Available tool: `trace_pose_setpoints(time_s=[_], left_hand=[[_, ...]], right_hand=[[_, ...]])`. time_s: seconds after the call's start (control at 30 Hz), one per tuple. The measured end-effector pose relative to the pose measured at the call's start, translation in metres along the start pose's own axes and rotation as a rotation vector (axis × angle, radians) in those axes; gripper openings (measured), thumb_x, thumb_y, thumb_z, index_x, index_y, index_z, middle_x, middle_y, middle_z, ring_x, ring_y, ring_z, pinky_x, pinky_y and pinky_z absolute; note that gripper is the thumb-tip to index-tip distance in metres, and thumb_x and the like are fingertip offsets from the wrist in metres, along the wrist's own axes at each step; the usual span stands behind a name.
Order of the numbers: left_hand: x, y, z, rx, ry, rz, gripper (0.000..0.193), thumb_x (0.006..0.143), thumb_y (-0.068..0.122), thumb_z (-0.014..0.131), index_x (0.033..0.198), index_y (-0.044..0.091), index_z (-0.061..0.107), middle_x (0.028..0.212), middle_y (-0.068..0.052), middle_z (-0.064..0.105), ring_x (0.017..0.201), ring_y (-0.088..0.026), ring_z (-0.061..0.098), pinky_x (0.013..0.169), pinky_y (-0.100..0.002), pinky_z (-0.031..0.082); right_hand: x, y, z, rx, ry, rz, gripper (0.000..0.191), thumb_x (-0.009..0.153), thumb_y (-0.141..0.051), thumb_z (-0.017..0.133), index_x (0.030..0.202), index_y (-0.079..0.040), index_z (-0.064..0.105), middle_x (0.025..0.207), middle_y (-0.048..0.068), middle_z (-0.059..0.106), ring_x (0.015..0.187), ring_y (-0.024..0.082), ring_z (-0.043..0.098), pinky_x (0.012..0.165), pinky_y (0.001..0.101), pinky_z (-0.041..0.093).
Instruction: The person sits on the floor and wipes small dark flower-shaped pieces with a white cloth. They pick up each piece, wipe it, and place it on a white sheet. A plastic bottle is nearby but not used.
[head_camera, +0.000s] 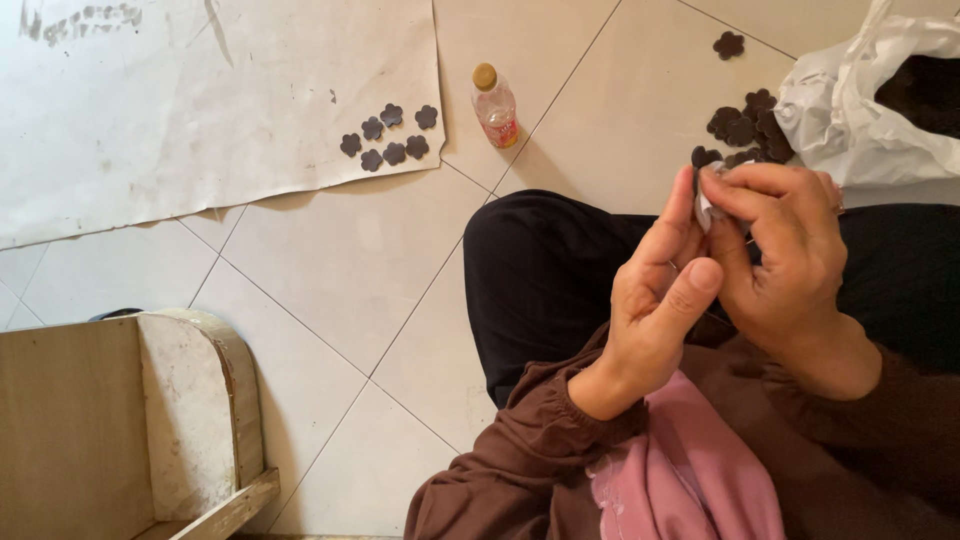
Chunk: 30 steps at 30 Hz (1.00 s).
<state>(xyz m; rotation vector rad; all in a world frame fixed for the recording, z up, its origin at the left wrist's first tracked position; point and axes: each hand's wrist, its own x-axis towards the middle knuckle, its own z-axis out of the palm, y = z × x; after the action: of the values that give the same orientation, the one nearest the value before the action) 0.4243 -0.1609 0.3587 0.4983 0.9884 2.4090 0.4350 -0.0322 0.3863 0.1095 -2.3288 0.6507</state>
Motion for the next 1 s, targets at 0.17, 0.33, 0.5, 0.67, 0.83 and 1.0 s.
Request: trace_pose_setpoints(time_s=[0.17,0.33,0.5,0.67,0.83,1.0], left_hand=[[0.005,-0.006,-0.002,-0.022,0.037,-0.001,0.074,0.113,0.015,0.054,0.172,-0.003,0.014,0.163,-0.014,0.035,0.152,-0.018,0.035,0.13,-0.031,0.028],[0.007,-0.011,-0.009,0.002,0.067,-0.063,0.06,0.115,0.015,0.053,0.165,-0.005,0.027,0.155,-0.015,0.045,0.143,-0.018,0.045,0.128,-0.033,0.034],[0.008,-0.018,-0.008,-0.002,0.018,-0.1,0.054,0.117,0.017,0.053,0.161,-0.007,0.033,0.152,-0.016,0.051,0.142,-0.018,0.05,0.125,-0.031,0.036],[0.009,-0.016,-0.005,0.048,0.062,-0.137,0.058,0.115,0.015,0.054,0.165,-0.008,0.033,0.146,-0.016,0.055,0.126,-0.014,0.046,0.121,-0.03,0.034],[0.014,-0.017,0.001,0.167,0.036,-0.05,0.062,0.113,0.012,0.054,0.165,-0.006,0.024,0.156,-0.015,0.045,0.142,-0.016,0.044,0.127,-0.031,0.032],[0.019,-0.02,0.002,0.076,0.03,-0.029,0.069,0.112,0.009,0.052,0.171,-0.002,0.017,0.158,-0.014,0.04,0.143,-0.015,0.043,0.127,-0.031,0.033]], right_hand=[[0.012,-0.005,-0.011,0.023,-0.076,0.026,0.022,0.099,0.007,0.071,0.119,-0.003,0.071,0.111,0.01,0.067,0.096,0.028,0.065,0.083,0.0358,0.051],[0.035,0.011,-0.043,0.015,-0.325,-0.017,0.02,0.089,0.006,0.073,0.108,-0.001,0.075,0.1,0.011,0.071,0.079,0.024,0.069,0.067,0.0322,0.054],[0.055,0.036,-0.055,0.006,-0.47,0.132,0.015,0.088,0.001,0.076,0.101,-0.005,0.08,0.095,0.011,0.072,0.069,0.018,0.068,0.058,0.0272,0.053],[0.057,0.038,-0.052,0.127,-0.361,0.224,0.014,0.091,0.001,0.076,0.105,-0.002,0.074,0.095,0.01,0.071,0.08,0.017,0.071,0.066,0.0263,0.056],[0.043,0.022,-0.036,0.042,-0.19,0.209,0.012,0.096,0.001,0.078,0.106,0.001,0.071,0.096,0.012,0.071,0.082,0.024,0.072,0.068,0.034,0.056],[0.031,0.011,-0.019,-0.014,-0.097,0.045,0.022,0.091,0.009,0.07,0.113,0.003,0.069,0.108,0.017,0.07,0.096,0.032,0.07,0.081,0.039,0.057]])
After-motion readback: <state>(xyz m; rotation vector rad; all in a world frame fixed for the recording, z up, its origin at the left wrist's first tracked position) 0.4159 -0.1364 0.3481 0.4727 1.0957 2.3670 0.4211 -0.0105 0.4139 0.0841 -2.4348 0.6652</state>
